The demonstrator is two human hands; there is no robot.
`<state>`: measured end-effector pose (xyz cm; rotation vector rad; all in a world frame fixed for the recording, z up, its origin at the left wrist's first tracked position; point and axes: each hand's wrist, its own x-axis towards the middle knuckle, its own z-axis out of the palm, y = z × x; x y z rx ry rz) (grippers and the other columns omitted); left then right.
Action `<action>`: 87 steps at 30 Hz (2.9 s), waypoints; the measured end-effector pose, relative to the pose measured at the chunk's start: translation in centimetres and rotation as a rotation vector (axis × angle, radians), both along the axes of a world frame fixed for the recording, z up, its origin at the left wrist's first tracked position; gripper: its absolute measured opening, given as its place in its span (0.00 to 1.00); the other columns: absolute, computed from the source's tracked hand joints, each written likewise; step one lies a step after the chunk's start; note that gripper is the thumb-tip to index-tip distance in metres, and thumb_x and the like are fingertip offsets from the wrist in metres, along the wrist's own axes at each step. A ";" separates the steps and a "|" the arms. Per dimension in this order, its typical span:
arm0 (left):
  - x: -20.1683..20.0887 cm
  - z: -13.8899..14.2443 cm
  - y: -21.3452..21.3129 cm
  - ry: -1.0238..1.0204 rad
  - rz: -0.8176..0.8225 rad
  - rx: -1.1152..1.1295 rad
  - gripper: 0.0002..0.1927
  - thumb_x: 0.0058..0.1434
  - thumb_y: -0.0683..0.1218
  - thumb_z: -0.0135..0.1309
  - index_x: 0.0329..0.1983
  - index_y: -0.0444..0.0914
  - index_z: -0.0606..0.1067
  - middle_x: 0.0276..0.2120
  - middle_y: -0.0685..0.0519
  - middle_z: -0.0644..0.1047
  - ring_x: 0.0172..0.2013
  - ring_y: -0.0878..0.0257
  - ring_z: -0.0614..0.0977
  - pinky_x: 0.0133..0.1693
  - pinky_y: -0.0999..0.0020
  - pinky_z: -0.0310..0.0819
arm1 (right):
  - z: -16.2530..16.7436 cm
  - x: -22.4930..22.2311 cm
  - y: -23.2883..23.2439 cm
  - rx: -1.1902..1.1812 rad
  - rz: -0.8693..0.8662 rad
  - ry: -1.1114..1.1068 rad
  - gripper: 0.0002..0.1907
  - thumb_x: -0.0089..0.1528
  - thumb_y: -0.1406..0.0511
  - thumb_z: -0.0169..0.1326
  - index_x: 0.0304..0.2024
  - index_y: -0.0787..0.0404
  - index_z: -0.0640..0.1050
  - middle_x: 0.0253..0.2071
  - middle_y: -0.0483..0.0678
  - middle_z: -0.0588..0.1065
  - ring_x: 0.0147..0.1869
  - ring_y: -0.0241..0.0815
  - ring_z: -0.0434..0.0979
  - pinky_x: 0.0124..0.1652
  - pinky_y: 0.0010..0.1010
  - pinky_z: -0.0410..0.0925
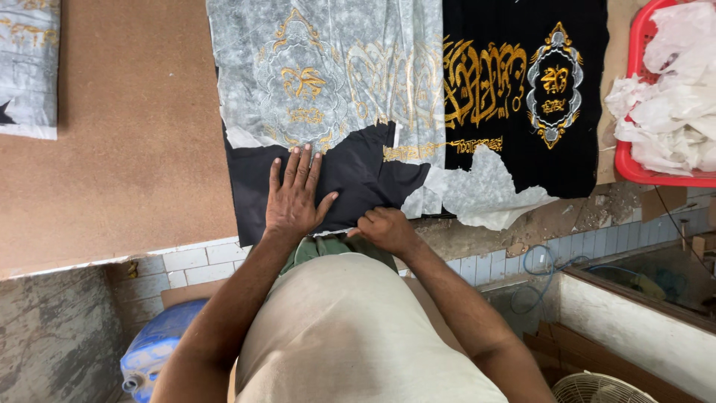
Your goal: The person removes a white protective film from the surface of black embroidered fabric pieces. They peel the film off by hand, smooth the fabric, and place the removed film into a red basket. The process is repeated for multiple fabric pieces.
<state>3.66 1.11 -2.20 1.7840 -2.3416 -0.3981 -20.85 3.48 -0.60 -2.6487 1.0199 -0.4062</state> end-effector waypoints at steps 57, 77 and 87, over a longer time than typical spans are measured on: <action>-3.7 -0.5 -1.2 -0.002 -0.076 0.012 0.41 0.68 0.69 0.41 0.78 0.44 0.58 0.77 0.44 0.52 0.76 0.51 0.51 0.70 0.36 0.37 | 2.9 -2.4 0.8 0.123 -0.174 0.075 0.10 0.58 0.66 0.62 0.42 0.58 0.79 0.35 0.47 0.73 0.35 0.47 0.79 0.35 0.38 0.72; -10.8 0.0 -4.0 0.220 -0.139 0.015 0.38 0.70 0.66 0.49 0.75 0.40 0.63 0.76 0.42 0.56 0.75 0.47 0.56 0.73 0.39 0.44 | 3.2 -11.7 -1.2 -0.173 -0.873 0.181 0.44 0.50 0.41 0.62 0.55 0.68 0.72 0.33 0.56 0.75 0.33 0.55 0.78 0.29 0.44 0.70; -15.2 1.2 -5.6 0.045 -0.138 0.013 0.41 0.64 0.71 0.47 0.74 0.45 0.63 0.75 0.42 0.54 0.74 0.47 0.54 0.69 0.35 0.39 | 4.6 -19.6 -3.3 0.119 -0.977 0.122 0.23 0.63 0.50 0.60 0.41 0.64 0.78 0.37 0.55 0.74 0.41 0.53 0.76 0.36 0.45 0.69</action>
